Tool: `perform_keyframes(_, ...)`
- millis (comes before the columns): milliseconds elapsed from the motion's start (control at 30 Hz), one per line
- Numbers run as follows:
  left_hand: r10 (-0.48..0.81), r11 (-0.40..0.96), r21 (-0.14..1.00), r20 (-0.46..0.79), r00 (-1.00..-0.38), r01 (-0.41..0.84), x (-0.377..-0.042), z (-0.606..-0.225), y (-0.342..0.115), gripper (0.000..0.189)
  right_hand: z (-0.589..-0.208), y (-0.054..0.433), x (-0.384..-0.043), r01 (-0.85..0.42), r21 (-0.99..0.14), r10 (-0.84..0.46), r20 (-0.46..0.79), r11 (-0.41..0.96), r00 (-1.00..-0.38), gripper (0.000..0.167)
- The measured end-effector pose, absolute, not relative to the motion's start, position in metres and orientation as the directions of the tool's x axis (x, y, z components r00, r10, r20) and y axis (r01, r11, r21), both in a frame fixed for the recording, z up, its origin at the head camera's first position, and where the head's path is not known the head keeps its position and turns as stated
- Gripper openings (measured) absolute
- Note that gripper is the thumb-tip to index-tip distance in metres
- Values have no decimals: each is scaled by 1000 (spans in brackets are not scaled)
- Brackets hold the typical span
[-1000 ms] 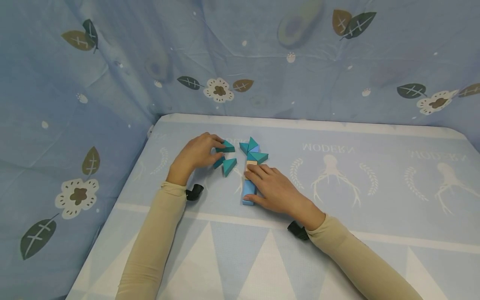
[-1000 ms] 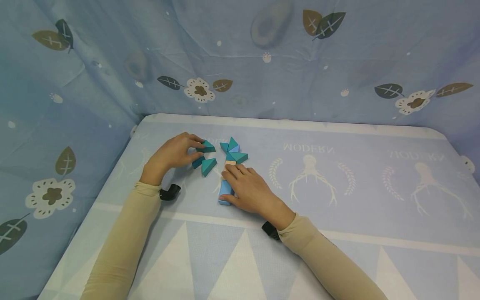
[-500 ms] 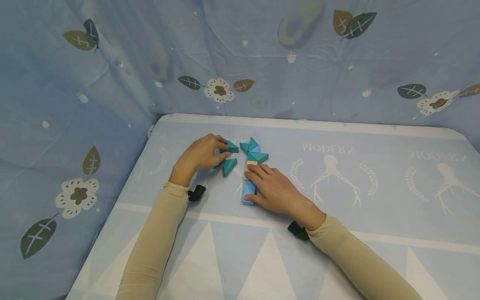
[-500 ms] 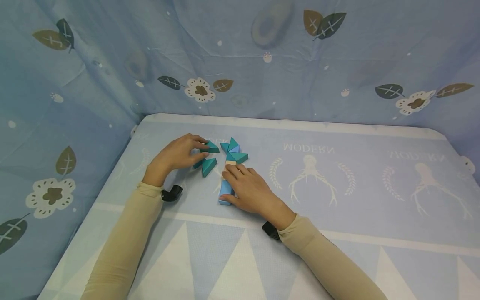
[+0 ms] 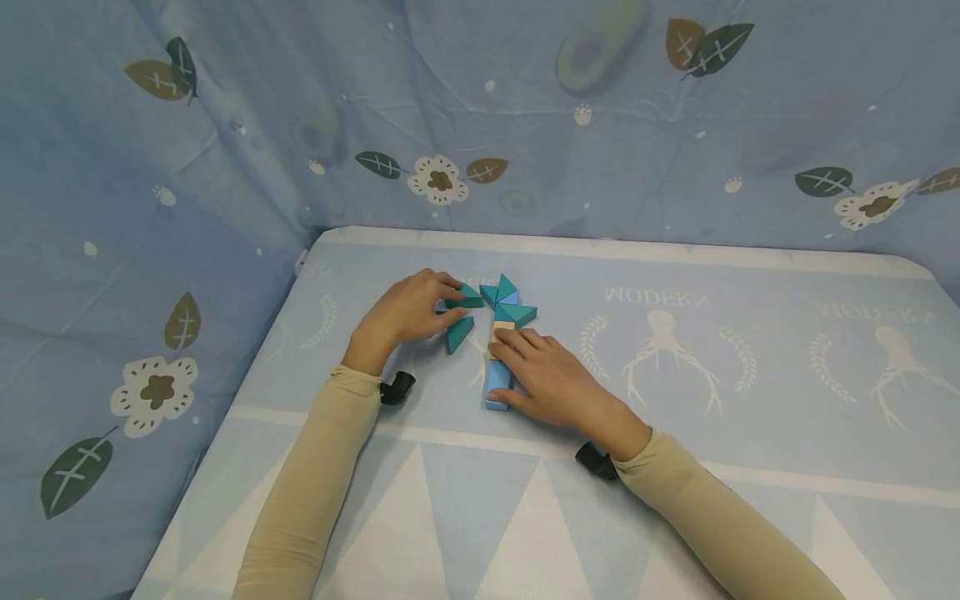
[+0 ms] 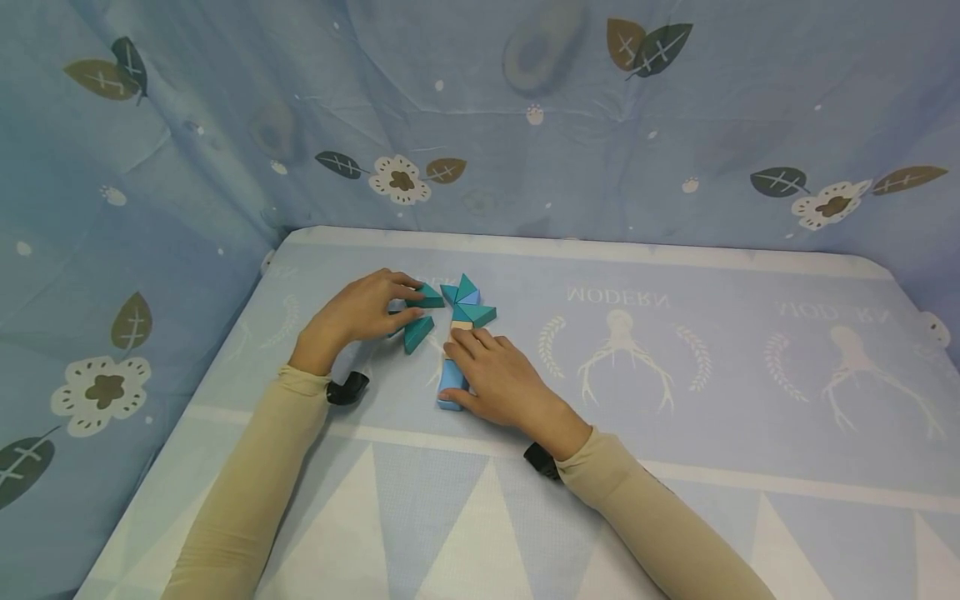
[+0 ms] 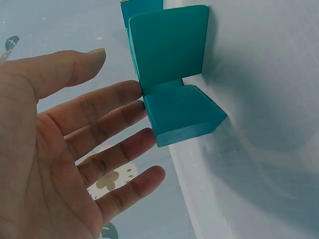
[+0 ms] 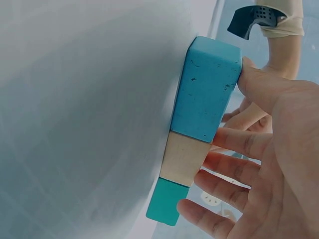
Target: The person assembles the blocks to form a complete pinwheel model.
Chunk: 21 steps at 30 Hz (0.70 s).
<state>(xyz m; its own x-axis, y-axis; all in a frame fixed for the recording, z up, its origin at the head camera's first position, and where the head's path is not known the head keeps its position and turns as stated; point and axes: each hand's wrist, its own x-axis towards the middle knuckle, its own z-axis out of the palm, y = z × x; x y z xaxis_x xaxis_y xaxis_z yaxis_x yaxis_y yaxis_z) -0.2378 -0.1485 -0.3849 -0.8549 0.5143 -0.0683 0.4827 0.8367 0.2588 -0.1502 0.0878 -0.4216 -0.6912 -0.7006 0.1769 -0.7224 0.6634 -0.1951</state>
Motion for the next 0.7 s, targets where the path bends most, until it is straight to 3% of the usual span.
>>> perform_keyframes(700, 534, 823, 263, -58, -844, 503, -235, -386, -142, 38, -420, 87, -150, -720, -189, -703, 156, 668, -694, 63)
